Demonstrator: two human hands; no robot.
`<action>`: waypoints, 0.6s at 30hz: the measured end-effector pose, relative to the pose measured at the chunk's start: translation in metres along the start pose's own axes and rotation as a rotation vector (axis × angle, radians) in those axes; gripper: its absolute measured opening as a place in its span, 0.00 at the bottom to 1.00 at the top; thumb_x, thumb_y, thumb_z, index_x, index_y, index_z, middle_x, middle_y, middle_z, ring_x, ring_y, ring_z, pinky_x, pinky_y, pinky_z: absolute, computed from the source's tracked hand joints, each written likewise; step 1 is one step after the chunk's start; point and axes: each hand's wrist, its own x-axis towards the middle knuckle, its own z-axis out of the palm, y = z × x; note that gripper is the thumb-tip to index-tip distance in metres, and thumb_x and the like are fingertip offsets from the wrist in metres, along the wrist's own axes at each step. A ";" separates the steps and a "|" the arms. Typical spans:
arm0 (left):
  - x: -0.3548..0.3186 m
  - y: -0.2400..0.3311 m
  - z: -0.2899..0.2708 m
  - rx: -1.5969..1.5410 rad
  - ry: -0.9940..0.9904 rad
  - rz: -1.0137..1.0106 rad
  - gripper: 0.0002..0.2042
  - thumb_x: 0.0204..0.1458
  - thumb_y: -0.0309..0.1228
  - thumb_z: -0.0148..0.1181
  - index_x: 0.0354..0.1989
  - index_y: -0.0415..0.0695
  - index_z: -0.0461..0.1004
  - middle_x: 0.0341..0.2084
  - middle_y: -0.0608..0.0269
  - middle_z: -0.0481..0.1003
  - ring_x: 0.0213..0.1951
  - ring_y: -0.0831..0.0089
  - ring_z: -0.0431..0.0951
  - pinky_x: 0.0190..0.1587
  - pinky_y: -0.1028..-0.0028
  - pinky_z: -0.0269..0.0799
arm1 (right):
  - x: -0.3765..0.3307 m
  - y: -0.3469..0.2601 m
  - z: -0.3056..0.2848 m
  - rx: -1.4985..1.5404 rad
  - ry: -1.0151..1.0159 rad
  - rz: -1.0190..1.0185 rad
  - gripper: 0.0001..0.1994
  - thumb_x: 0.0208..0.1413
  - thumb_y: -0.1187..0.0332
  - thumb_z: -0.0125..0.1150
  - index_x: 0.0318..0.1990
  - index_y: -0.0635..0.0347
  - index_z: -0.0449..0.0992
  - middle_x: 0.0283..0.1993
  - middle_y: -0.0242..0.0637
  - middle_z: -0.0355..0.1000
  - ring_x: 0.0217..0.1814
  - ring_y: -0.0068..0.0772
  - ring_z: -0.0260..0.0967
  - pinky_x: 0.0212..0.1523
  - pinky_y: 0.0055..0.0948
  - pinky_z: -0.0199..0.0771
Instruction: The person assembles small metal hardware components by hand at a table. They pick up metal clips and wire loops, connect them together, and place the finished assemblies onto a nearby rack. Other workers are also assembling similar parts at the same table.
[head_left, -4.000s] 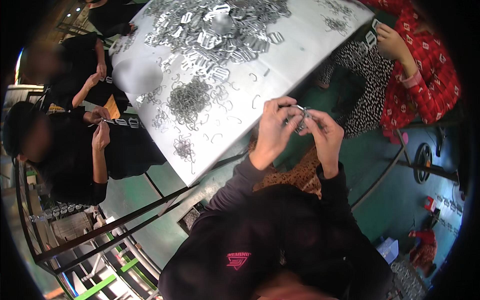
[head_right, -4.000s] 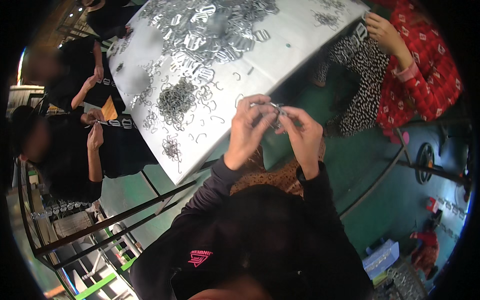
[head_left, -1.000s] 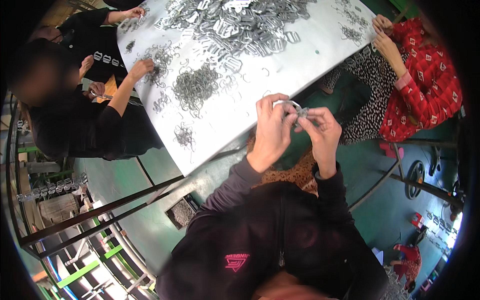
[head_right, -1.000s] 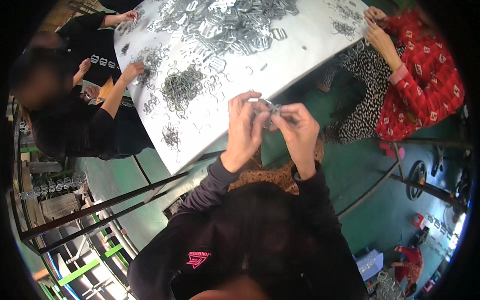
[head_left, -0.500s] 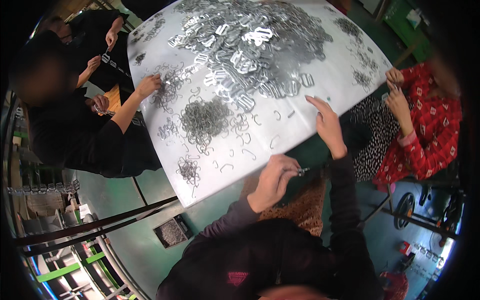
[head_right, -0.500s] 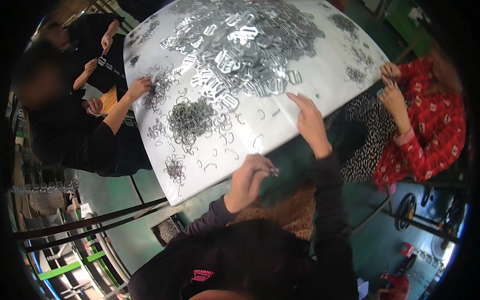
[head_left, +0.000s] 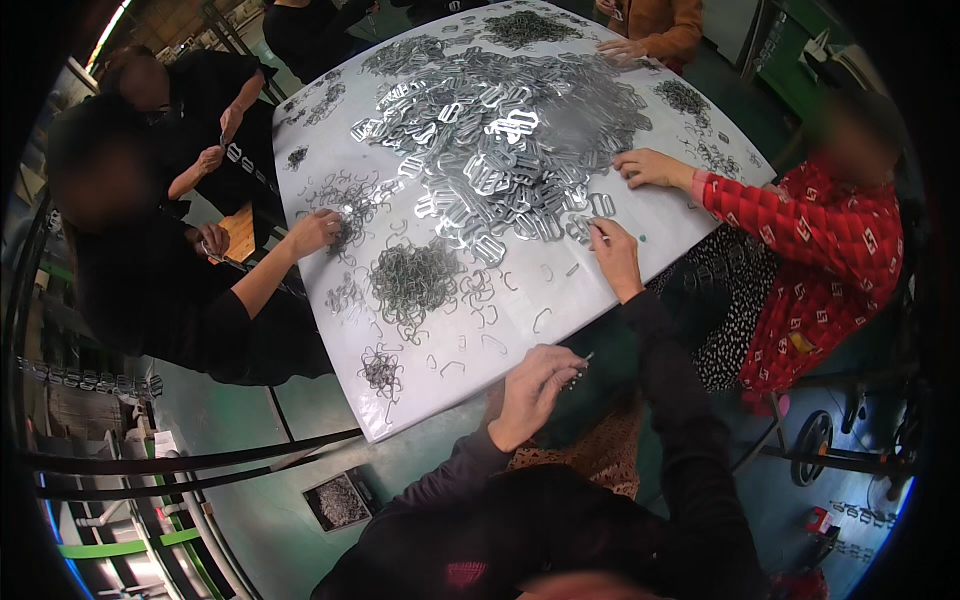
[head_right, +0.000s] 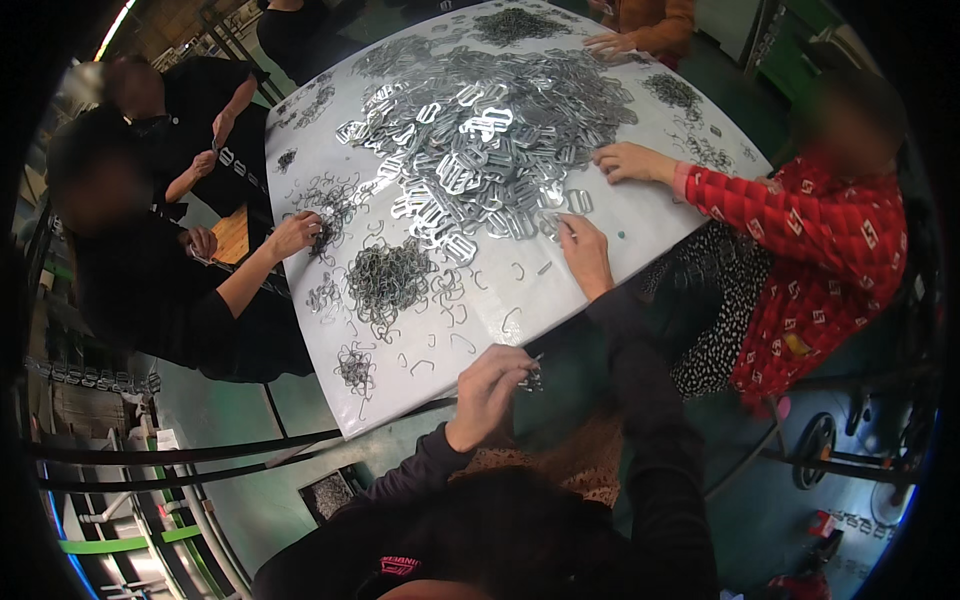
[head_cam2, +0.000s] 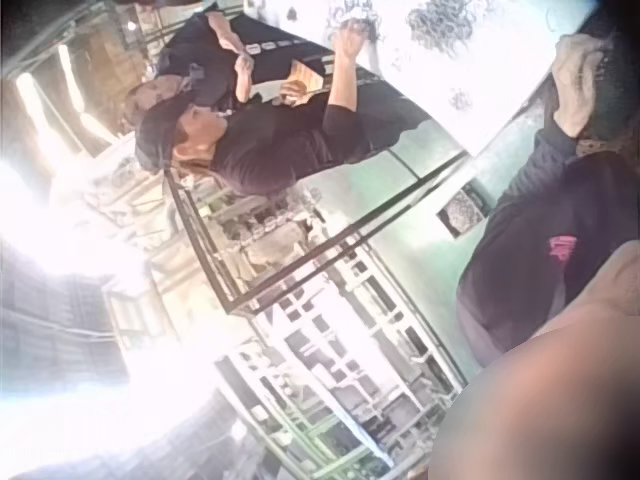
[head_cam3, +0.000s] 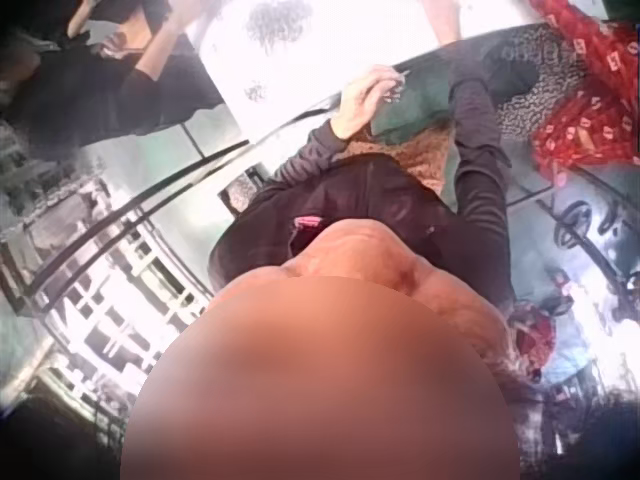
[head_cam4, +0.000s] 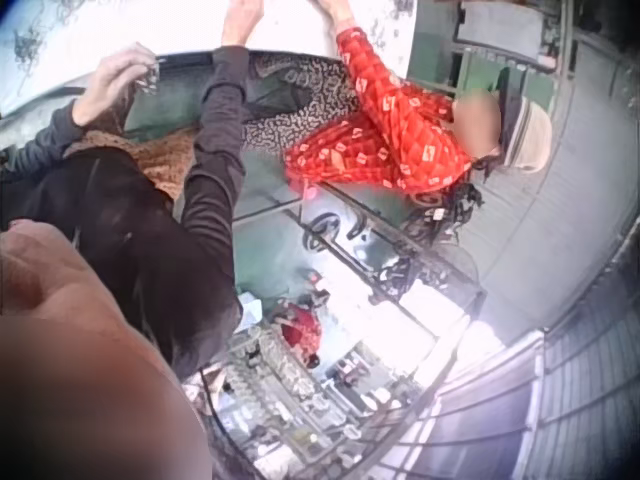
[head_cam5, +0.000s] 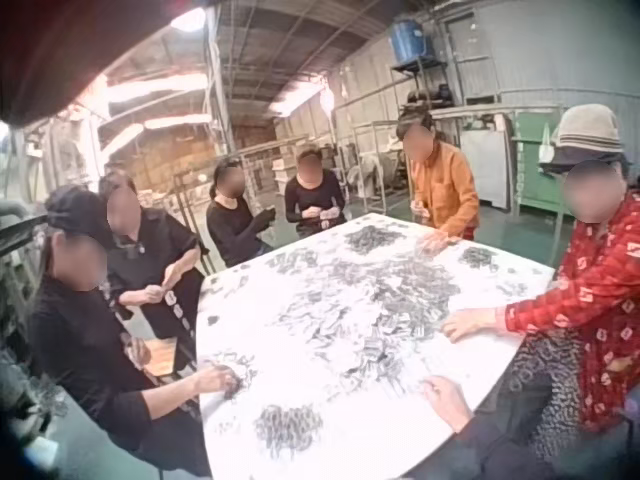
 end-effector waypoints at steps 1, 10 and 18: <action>0.000 0.001 0.001 0.000 0.007 -0.001 0.08 0.49 0.18 0.59 0.38 0.38 0.76 0.33 0.58 0.75 0.36 0.64 0.75 0.39 0.71 0.70 | -0.012 -0.015 -0.005 0.252 0.044 0.193 0.07 0.58 0.78 0.51 0.42 0.66 0.73 0.43 0.42 0.75 0.44 0.30 0.74 0.43 0.30 0.77; 0.002 0.001 0.015 0.055 0.001 0.062 0.04 0.50 0.19 0.59 0.35 0.38 0.74 0.30 0.59 0.76 0.34 0.66 0.76 0.38 0.73 0.70 | -0.166 -0.123 -0.053 0.751 0.096 0.182 0.06 0.57 0.80 0.55 0.42 0.70 0.72 0.38 0.36 0.73 0.38 0.21 0.71 0.41 0.21 0.73; 0.000 0.000 0.012 0.112 0.074 0.131 0.06 0.48 0.21 0.61 0.34 0.41 0.74 0.28 0.61 0.75 0.32 0.64 0.74 0.39 0.70 0.67 | -0.171 -0.133 -0.050 0.793 0.167 0.205 0.10 0.53 0.84 0.57 0.43 0.71 0.72 0.35 0.36 0.73 0.32 0.19 0.67 0.33 0.17 0.68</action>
